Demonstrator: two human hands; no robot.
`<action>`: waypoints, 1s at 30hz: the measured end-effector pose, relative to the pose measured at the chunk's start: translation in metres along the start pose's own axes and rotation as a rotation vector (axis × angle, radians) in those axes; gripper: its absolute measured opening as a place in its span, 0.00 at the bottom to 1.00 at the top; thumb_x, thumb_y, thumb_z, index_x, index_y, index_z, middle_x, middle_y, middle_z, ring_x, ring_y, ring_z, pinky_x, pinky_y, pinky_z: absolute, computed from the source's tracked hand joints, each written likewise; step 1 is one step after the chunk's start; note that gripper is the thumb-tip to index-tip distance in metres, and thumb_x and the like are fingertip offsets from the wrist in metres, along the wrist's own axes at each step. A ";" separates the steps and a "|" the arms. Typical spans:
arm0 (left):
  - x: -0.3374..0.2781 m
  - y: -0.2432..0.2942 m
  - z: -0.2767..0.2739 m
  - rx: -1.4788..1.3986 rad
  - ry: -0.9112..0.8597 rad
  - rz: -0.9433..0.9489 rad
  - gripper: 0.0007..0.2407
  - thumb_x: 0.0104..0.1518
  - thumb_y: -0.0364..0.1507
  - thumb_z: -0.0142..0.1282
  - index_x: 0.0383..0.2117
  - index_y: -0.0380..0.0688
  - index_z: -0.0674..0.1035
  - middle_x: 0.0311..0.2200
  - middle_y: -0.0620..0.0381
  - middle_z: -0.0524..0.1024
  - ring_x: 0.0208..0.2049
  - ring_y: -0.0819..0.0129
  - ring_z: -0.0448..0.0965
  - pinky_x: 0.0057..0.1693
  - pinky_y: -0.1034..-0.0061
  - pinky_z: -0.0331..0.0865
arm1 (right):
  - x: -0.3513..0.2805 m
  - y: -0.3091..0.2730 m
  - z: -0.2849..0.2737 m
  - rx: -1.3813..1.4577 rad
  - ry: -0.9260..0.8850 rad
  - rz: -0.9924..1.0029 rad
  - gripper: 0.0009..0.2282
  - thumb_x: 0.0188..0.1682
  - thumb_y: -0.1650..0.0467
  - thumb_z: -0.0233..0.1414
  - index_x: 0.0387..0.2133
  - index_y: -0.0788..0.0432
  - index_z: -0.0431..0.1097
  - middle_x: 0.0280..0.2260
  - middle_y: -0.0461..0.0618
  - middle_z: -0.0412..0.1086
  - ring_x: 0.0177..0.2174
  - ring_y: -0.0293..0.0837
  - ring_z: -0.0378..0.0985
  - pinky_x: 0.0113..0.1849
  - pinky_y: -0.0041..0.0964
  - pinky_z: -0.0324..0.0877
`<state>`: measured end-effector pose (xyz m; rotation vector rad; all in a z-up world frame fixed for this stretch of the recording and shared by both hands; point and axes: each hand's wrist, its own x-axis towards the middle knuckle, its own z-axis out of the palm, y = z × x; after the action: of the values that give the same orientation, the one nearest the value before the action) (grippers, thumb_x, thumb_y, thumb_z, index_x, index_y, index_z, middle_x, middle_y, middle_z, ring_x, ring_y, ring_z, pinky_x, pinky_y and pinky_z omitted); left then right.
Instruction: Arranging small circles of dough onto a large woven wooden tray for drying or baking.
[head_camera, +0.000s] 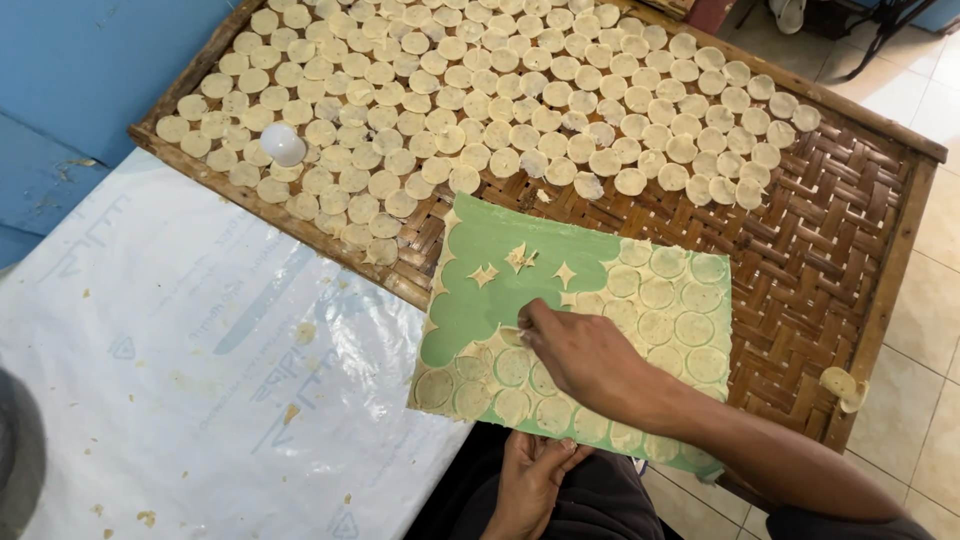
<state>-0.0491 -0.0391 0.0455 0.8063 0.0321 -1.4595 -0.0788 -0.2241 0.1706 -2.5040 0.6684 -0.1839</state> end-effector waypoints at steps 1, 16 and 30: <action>-0.001 -0.002 -0.001 0.001 -0.001 -0.003 0.19 0.58 0.15 0.51 0.57 0.31 0.68 0.44 0.41 0.77 0.43 0.58 0.80 0.56 0.64 0.76 | 0.001 0.004 -0.001 0.000 0.001 0.003 0.07 0.55 0.68 0.47 0.41 0.59 0.61 0.29 0.54 0.78 0.18 0.50 0.79 0.19 0.43 0.72; 0.004 -0.032 -0.041 -0.134 0.130 -0.004 0.24 0.51 0.10 0.51 0.58 0.26 0.68 0.47 0.30 0.76 0.44 0.40 0.81 0.56 0.45 0.76 | 0.047 0.126 -0.039 0.144 0.375 0.448 0.04 0.53 0.74 0.54 0.37 0.64 0.71 0.34 0.55 0.73 0.28 0.46 0.75 0.30 0.36 0.75; -0.013 0.009 0.006 0.020 -0.060 -0.026 0.21 0.57 0.14 0.48 0.60 0.31 0.67 0.48 0.42 0.77 0.44 0.59 0.79 0.58 0.63 0.75 | 0.031 0.064 -0.046 -0.203 0.325 0.297 0.16 0.55 0.70 0.52 0.53 0.70 0.70 0.41 0.62 0.68 0.34 0.51 0.72 0.37 0.46 0.73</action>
<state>-0.0465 -0.0318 0.0604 0.7804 -0.0170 -1.5093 -0.0911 -0.3073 0.1753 -2.5481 1.2359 -0.4374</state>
